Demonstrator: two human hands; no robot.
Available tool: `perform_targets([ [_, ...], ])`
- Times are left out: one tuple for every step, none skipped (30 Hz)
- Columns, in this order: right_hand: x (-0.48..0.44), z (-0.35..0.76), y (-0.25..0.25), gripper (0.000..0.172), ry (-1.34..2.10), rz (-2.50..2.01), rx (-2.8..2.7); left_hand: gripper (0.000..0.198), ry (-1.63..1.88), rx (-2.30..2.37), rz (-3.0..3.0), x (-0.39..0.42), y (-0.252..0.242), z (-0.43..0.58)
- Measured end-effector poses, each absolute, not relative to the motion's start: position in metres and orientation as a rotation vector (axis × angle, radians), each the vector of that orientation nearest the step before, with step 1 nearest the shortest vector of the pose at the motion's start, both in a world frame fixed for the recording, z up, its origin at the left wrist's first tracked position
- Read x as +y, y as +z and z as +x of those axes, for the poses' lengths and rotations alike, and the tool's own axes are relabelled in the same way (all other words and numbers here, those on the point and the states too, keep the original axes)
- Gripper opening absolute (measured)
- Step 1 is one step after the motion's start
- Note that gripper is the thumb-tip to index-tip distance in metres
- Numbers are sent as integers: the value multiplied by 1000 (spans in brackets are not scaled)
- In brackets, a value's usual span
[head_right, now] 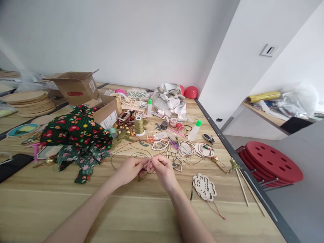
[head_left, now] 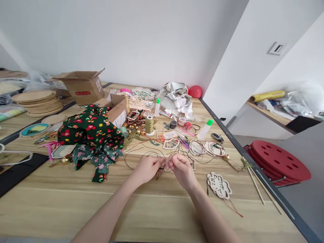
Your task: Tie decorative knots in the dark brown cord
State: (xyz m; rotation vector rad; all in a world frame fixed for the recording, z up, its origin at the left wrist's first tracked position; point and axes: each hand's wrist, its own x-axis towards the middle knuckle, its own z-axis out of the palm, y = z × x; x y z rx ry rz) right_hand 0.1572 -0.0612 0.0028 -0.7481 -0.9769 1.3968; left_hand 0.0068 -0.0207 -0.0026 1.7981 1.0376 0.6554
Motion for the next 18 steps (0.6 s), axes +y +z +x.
perform_targets([
  [-61,159,3,29,1377,-765,-992,52,622,1036,1723,-20,-4,7],
  [-60,160,3,28,1351,-778,-1006,53,601,1029,1634,-19,-5,6],
  [-60,162,3,27,1325,-788,-1023,52,600,1016,1542,-18,-5,6],
  [-59,164,3,25,1299,-798,-1044,49,613,996,1453,-17,-4,6],
  [-59,167,3,25,1275,-808,-1066,45,627,976,1370,-17,-2,5],
  [-58,169,3,25,1254,-817,-1084,41,642,962,1297,-16,0,5],
  [-58,172,4,26,1242,-827,-1094,37,660,956,1235,-15,2,4],
  [-58,174,4,27,1238,-843,-1095,34,691,960,1182,-14,4,3],
  [-58,177,5,29,1254,-869,-1093,32,734,970,1139,-13,6,1],
  [-58,179,6,31,1287,-899,-1088,31,784,981,1102,-12,7,0],
  [-58,181,7,32,1335,-934,-1088,31,842,990,1071,-10,7,-1],
  [-58,183,7,33,1389,-971,-1100,31,899,997,1042,-9,8,-2],
  [-58,185,8,34,1439,-1011,-1128,31,945,1003,1015,-7,8,-3],
  [-57,186,7,35,1475,-1058,-1171,31,983,1007,989,-6,7,-4],
  [-56,186,6,37,1482,-1118,-1224,31,1015,1009,966,-5,7,-5],
  [-55,187,4,37,1448,-1195,-1283,31,1042,1010,945,-4,7,-6],
  [-54,186,2,36,1371,-1284,-1338,31,1067,1010,928,-4,8,-7],
  [-53,185,-1,33,1250,-1367,-1380,31,1088,1009,915,-4,8,-7],
])
